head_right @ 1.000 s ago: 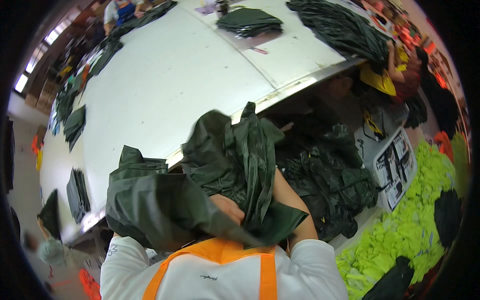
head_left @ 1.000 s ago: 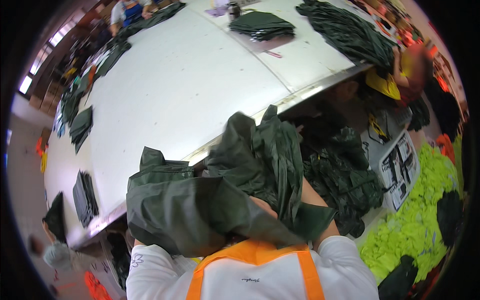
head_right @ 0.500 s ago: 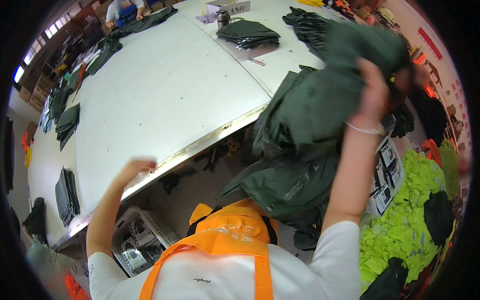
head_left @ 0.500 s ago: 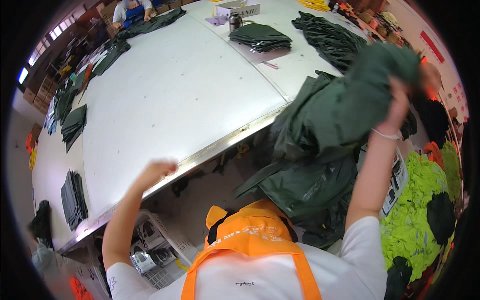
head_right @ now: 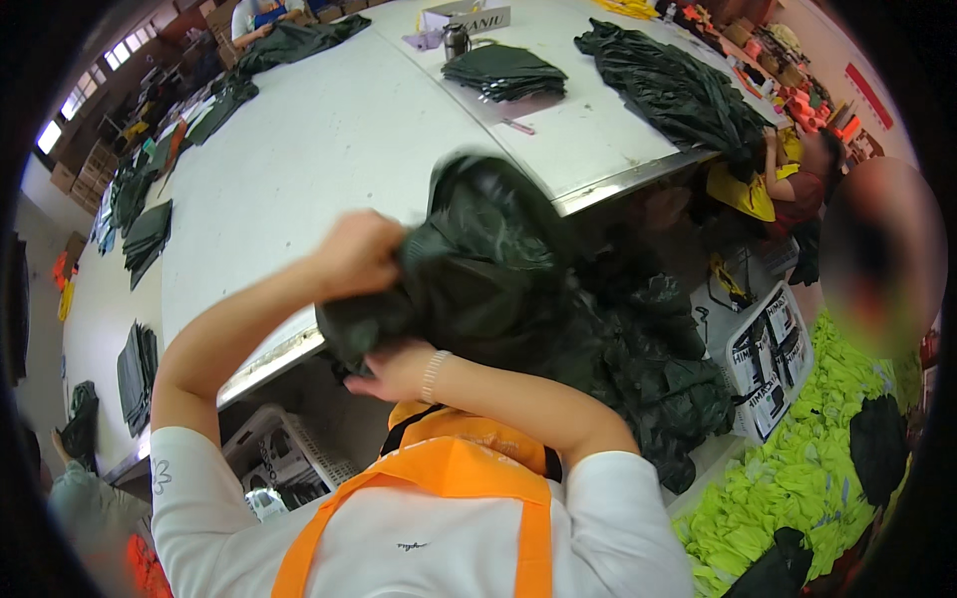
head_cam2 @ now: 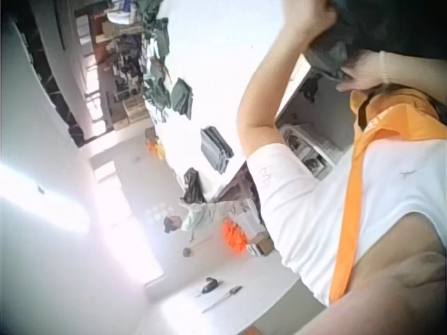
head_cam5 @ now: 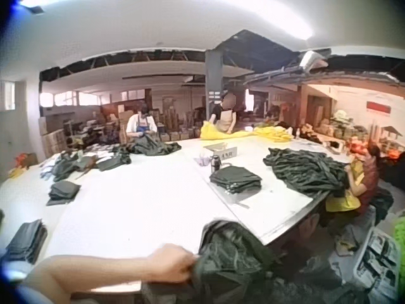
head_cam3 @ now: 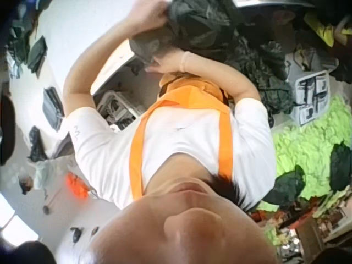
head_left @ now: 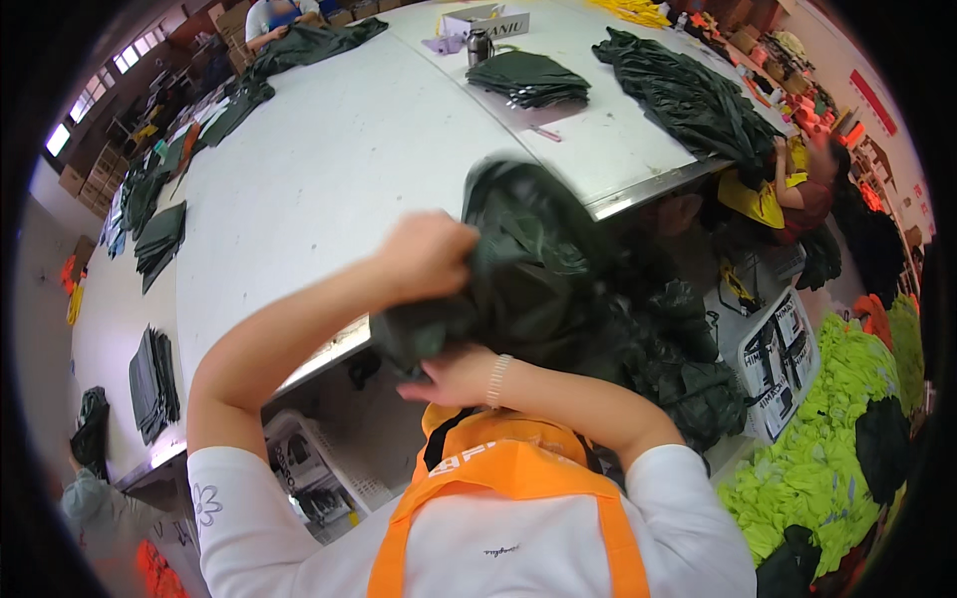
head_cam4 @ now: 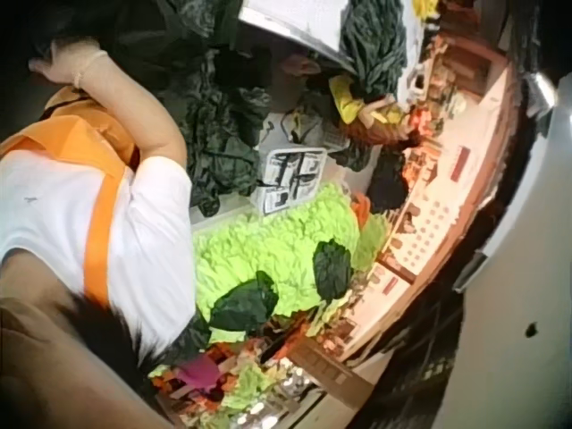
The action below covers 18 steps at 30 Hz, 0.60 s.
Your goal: The person folds a dark green jacket on a white table. They smooth the fabric, fold the sleeves inward, fold the jacket in half lengthwise, then fold it into a compact rectangle and place it on a stack of similar folded jackets.
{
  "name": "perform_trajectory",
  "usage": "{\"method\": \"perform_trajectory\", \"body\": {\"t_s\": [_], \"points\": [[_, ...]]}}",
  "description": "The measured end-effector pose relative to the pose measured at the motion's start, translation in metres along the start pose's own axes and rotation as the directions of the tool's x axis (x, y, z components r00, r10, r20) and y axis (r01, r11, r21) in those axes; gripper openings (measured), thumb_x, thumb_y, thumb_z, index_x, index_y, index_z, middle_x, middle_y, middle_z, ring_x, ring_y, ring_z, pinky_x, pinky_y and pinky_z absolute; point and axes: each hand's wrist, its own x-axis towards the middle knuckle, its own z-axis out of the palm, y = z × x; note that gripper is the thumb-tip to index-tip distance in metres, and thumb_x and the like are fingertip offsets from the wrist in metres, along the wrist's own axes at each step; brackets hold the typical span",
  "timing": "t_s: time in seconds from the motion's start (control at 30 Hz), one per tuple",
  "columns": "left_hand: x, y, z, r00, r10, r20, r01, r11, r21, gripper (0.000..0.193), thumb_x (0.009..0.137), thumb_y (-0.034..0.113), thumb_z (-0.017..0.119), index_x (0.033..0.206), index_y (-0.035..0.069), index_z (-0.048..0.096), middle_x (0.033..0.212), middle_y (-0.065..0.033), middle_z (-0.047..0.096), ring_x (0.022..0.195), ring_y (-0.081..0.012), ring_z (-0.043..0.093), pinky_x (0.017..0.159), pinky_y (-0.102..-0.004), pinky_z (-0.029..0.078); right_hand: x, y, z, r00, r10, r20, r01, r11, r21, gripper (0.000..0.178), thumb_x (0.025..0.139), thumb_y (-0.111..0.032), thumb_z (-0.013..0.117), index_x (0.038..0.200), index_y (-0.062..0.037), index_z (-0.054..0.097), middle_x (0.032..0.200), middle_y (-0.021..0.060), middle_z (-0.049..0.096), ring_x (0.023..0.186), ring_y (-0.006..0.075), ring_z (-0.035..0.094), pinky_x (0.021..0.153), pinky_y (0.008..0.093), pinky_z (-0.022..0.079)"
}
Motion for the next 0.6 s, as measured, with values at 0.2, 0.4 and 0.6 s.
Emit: {"method": "perform_trajectory", "body": {"t_s": [0.2, 0.4, 0.6], "points": [[-0.057, 0.006, -0.069, 0.859, 0.227, -0.46, -0.117, 0.96, 0.256, 0.025, 0.057, 0.007, 0.063, 0.082, 0.012, 0.064, 0.068, -0.0071, 0.052, 0.061, -0.0281, 0.055, 0.05, -0.0373, 0.043, -0.055, 0.057, -0.143, 0.807, 0.283, -0.518, 0.116, 0.785, 0.609, 0.012, 0.084, -0.004, 0.058, 0.075, 0.001, 0.065, 0.076, 0.0094, 0.068, 0.064, 0.0161, 0.064, 0.061, 0.0225, 0.05], [-0.084, 0.08, -0.114, 0.647, 0.69, -0.324, -0.455, 0.691, 0.561, 0.036, 0.045, 0.017, 0.061, 0.08, 0.008, 0.063, 0.058, 0.0032, 0.036, 0.044, -0.0112, 0.04, 0.037, -0.0255, 0.026, 0.038, 0.152, -0.104, 0.978, -0.058, -0.201, 0.049, 0.997, -0.052, 0.087, 0.074, -0.006, 0.061, 0.148, -0.0185, 0.018, 0.153, 0.0147, 0.017, 0.14, 0.0386, 0.018, 0.112, 0.0518, 0.017], [-0.106, 0.109, -0.115, 0.463, 0.622, -0.632, -0.296, 0.78, 0.551, 0.03, 0.04, 0.019, 0.062, 0.069, 0.009, 0.065, 0.06, -0.0027, 0.044, 0.046, -0.0143, 0.043, 0.041, -0.0271, 0.031, 0.092, 0.155, 0.005, 0.911, 0.317, 0.265, -0.302, 0.948, -0.098, 0.087, 0.075, -0.033, 0.071, 0.142, -0.0125, 0.019, 0.145, 0.0155, 0.022, 0.132, 0.0376, 0.025, 0.108, 0.0481, 0.024]]}}
